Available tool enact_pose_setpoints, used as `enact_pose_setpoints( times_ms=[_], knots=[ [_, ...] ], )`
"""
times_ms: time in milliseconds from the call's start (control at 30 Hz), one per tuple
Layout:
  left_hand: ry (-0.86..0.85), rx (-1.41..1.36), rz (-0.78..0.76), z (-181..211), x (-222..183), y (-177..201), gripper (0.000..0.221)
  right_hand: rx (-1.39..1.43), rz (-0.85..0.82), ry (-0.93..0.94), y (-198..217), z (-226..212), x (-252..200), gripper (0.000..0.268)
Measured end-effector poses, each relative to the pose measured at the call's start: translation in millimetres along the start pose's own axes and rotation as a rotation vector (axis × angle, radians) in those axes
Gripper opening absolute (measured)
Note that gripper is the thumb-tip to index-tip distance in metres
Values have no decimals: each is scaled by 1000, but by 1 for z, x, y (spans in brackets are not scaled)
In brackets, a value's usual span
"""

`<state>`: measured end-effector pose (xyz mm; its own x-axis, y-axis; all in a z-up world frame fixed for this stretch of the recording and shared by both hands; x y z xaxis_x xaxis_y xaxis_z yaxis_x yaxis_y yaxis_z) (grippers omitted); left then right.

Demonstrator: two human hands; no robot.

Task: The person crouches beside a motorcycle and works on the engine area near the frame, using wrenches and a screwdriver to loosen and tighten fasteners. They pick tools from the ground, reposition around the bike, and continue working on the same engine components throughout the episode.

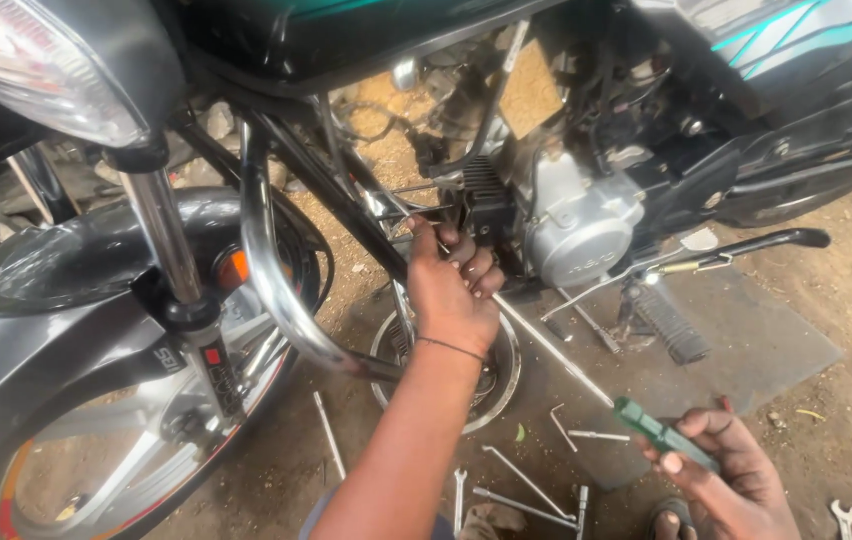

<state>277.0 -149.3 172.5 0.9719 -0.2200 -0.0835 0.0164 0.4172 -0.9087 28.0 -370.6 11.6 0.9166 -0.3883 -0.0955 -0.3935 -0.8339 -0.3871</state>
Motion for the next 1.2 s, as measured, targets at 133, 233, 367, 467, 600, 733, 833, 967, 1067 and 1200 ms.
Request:
enact_pose_setpoints(
  times_ms=[133, 233, 367, 467, 600, 733, 833, 967, 1067, 1200],
  knots=[
    [-2, 13, 63, 1, 0, 8, 46, -86, 60, 23, -10, -11, -3, 27],
    [-53, 20, 44, 5, 2, 7, 47, -293, 41, 115, -16, -15, -6, 26],
    [-50, 15, -6, 5, -2, -2, 46, -284, 22, 123, -12, -13, -9, 28],
    [-49, 47, 58, 8, -8, -2, 46, -379, -61, 206, -16, -17, -11, 26],
    [-52, 18, 5, 9, -9, -7, 48, -263, 21, 49, -11, -13, -9, 25],
    [-57, 20, -7, 11, -10, -8, 49, -337, 95, -2, -24, -28, -11, 24],
    [-68, 26, 19, 14, -14, -9, 49, -322, 95, -62, -22, -23, -11, 23],
    [-60, 24, -3, 13, -16, -11, 49, -362, 56, -24, -27, -25, -9, 23],
    [-55, 43, 5, 7, -19, -11, 48, -368, 38, -25, -34, -28, -9, 24],
    [-31, 71, -5, -6, -28, -16, 49, -179, -56, -79, -47, -21, -6, 31]
  ],
)
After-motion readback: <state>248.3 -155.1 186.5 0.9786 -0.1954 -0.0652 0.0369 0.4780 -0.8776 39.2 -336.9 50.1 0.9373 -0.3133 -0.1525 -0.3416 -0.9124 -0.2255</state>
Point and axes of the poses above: each hand's wrist, its own x-axis towards the middle knuckle, its own y-axis out of the back of the hand, z = x × y, the point moved 10 cm from there along x, towards the middle knuckle, and after that the axes turned 8 degrees about -y, right-handed, at the moved point
